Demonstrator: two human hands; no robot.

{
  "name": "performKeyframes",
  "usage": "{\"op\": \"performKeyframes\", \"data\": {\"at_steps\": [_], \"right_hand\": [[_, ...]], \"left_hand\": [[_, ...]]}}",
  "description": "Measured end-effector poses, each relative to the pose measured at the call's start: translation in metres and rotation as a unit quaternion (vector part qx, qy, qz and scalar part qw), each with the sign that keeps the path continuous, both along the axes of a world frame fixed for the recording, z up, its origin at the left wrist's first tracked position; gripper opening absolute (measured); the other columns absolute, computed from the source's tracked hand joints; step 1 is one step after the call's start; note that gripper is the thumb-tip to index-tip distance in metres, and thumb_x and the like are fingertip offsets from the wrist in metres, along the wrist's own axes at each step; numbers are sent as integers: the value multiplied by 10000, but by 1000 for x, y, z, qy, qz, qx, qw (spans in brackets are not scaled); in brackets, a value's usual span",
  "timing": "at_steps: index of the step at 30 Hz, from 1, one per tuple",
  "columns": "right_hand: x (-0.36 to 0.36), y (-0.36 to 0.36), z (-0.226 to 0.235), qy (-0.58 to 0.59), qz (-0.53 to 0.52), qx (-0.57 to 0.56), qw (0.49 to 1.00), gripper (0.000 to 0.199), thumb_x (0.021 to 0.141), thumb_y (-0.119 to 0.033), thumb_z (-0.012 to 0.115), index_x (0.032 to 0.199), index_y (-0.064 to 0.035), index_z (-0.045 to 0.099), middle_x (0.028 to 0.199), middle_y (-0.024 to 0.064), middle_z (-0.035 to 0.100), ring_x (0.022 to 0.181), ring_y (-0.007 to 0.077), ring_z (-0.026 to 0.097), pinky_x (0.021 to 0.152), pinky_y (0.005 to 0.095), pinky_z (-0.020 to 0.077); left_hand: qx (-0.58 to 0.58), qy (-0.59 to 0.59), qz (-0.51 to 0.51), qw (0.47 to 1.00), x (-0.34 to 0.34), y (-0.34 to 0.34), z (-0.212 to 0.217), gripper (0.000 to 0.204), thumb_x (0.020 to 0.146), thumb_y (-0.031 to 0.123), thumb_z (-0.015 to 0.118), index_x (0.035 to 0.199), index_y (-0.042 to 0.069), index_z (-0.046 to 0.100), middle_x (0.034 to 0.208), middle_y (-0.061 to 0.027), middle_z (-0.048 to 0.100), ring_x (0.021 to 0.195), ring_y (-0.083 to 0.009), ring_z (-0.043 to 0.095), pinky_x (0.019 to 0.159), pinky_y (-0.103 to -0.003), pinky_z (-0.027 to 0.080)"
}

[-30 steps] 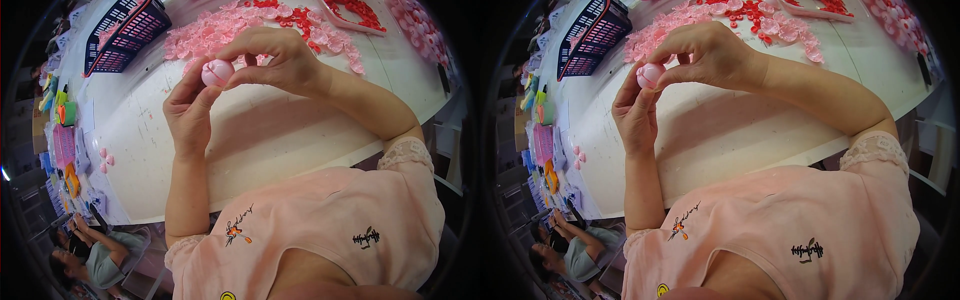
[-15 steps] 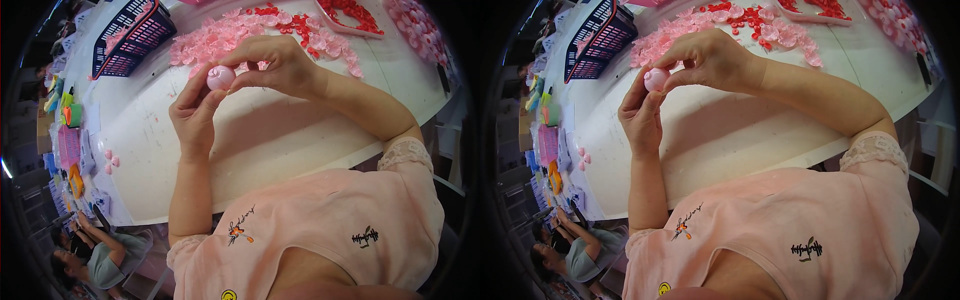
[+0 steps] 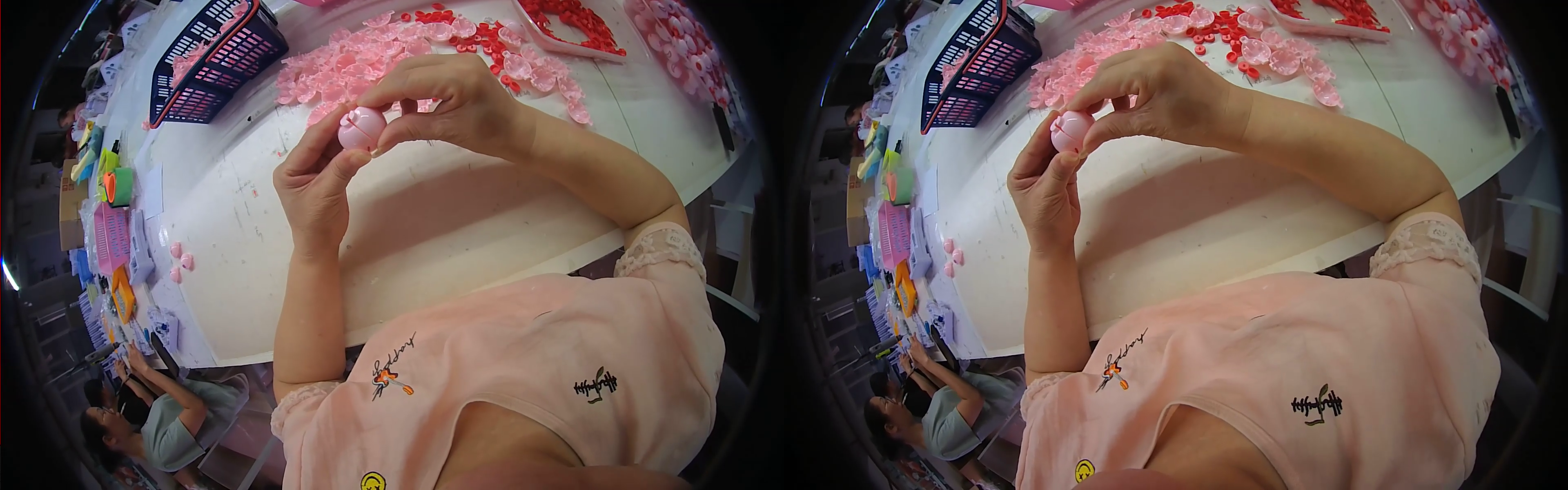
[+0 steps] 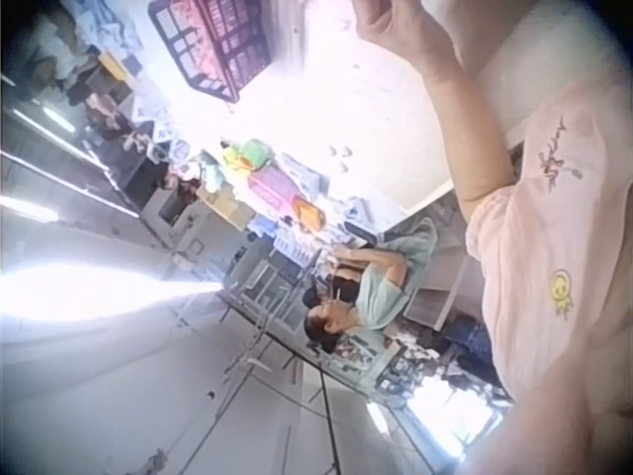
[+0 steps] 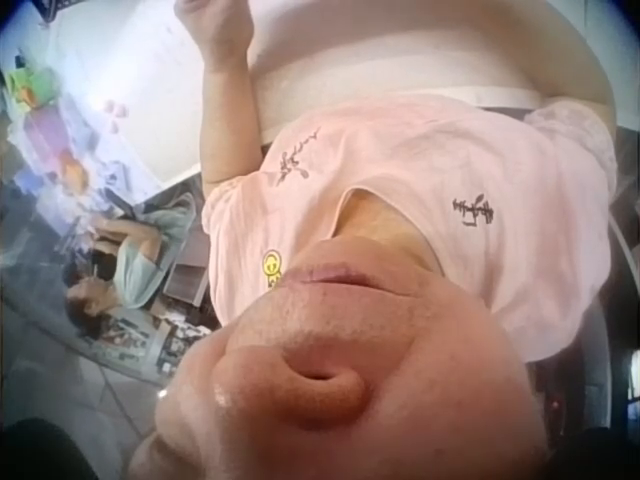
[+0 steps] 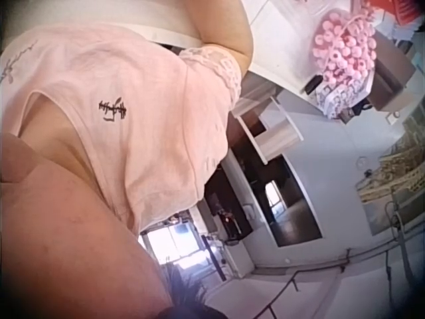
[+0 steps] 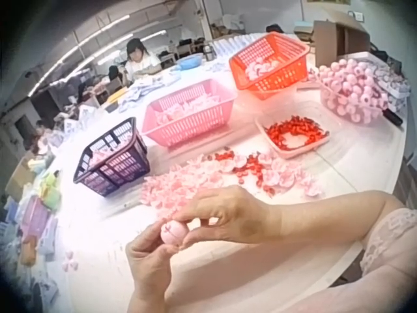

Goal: The person assembles small plastic components into a ball-like toy by hand.

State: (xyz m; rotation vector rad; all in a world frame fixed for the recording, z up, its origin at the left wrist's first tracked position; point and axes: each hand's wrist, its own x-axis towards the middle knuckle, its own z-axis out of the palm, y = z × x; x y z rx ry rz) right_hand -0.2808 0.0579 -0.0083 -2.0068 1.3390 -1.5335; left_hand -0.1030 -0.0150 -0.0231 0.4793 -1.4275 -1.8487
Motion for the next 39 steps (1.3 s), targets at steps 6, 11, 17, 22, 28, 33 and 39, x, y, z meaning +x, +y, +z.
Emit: {"op": "performKeyframes", "data": {"at_steps": [6,11,17,22,28,33,39], "right_hand": [[-3,-3,6,24,5,-45,999,323,642,-117,754,938,-44,647,800,64,626,648,127,568,541,234,459],[-2,-2,0,-30,5,28,999,367,656,-78,743,1004,-75,627,822,53,626,658,124,557,555,243,463],[5,8,7,-105,49,89,989,227,725,-167,708,924,-71,657,840,64,643,732,136,602,625,260,489],[3,6,13,-60,32,38,997,223,715,-169,713,912,-78,661,848,49,618,758,145,593,628,261,487],[2,6,19,-30,28,10,999,208,709,-181,716,889,-86,669,839,41,594,771,155,581,631,269,480],[5,7,19,-20,21,14,999,219,715,-189,713,907,-94,669,850,42,592,769,156,578,641,270,475],[5,7,21,-29,26,60,997,219,737,-190,696,925,-83,661,870,46,597,777,161,582,652,266,475]], "left_hand": [[14,8,-14,1000,-2,-6,4,440,695,-59,667,1118,-41,548,1050,-101,591,945,-173,579,826,-274,478],[27,9,-5,1000,-8,-7,-13,469,714,-28,644,1162,-43,506,1062,-122,586,951,-201,579,841,-295,470],[92,29,-69,993,3,4,-8,425,782,159,661,1153,17,508,1081,-103,577,968,-205,585,861,-329,494],[174,71,-111,976,0,9,-4,434,794,196,647,1176,75,483,1106,-65,555,1004,-180,563,892,-317,479],[243,111,-128,955,-5,15,2,453,775,232,658,1170,123,466,1103,-30,543,1014,-140,547,931,-278,450],[255,163,-167,938,-2,12,-7,371,832,165,600,1181,147,473,1115,-31,532,995,-132,542,917,-288,456],[271,171,-142,937,-2,13,-9,368,830,139,601,1177,146,480,1080,-18,548,957,-121,554,879,-265,476]]}}
